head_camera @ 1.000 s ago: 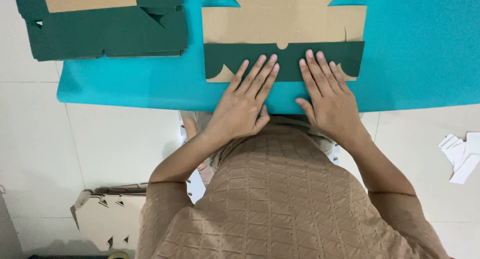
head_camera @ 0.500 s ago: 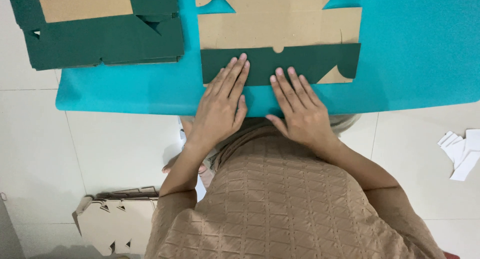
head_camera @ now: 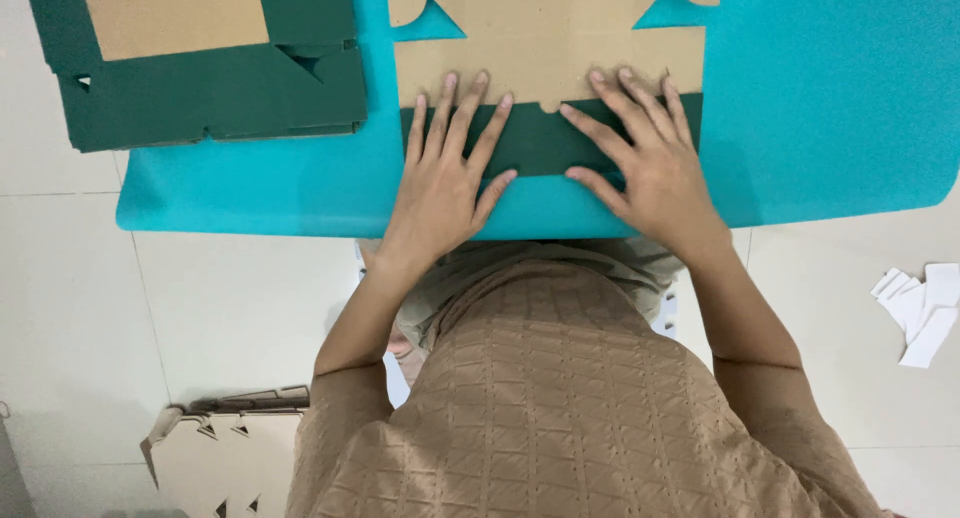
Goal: The person assembles a flat-packed cardboard box by folding the side flaps and tucking the tabs into slots to form the base. They then place a decorative green lid onto the assembled box and stack it with other finished boxes.
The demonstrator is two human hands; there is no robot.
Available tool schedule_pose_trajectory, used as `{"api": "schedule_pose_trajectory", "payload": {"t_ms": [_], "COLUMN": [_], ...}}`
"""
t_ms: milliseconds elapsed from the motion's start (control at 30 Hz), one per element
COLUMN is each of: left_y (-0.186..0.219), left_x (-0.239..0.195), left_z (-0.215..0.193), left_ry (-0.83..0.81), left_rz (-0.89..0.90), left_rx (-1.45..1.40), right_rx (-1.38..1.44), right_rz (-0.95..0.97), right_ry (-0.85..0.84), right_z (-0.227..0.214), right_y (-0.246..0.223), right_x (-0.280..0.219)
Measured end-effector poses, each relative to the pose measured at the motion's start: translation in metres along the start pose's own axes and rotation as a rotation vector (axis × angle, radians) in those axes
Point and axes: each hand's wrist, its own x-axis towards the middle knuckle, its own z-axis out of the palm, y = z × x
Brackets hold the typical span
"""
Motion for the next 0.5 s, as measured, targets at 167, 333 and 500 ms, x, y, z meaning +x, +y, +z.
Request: {"api": "schedule_pose_trajectory", "payload": {"t_ms": [167, 333, 500], "left_y": [0.004, 0.021, 0.014], "left_x": [-0.007, -0.026, -0.046], "left_z": [-0.004, -0.006, -0.013], "left_ry": [-0.017, -0.098, -0.048], "left_rz": [0.072, 0.096, 0.220], "left_rx": [0.031, 0.229, 0.191], "right_rx": [-0.225, -0.410, -0.359], "right_rz": [-0.013, -0.023, -0.078], "right_ry": [0.065, -0.029, -0.144], "right_z": [-0.004, -0.005, -0.035], "right_y": [0.001, -0.015, -0.036], "right_x": [-0.022, -0.044, -0.052]}}
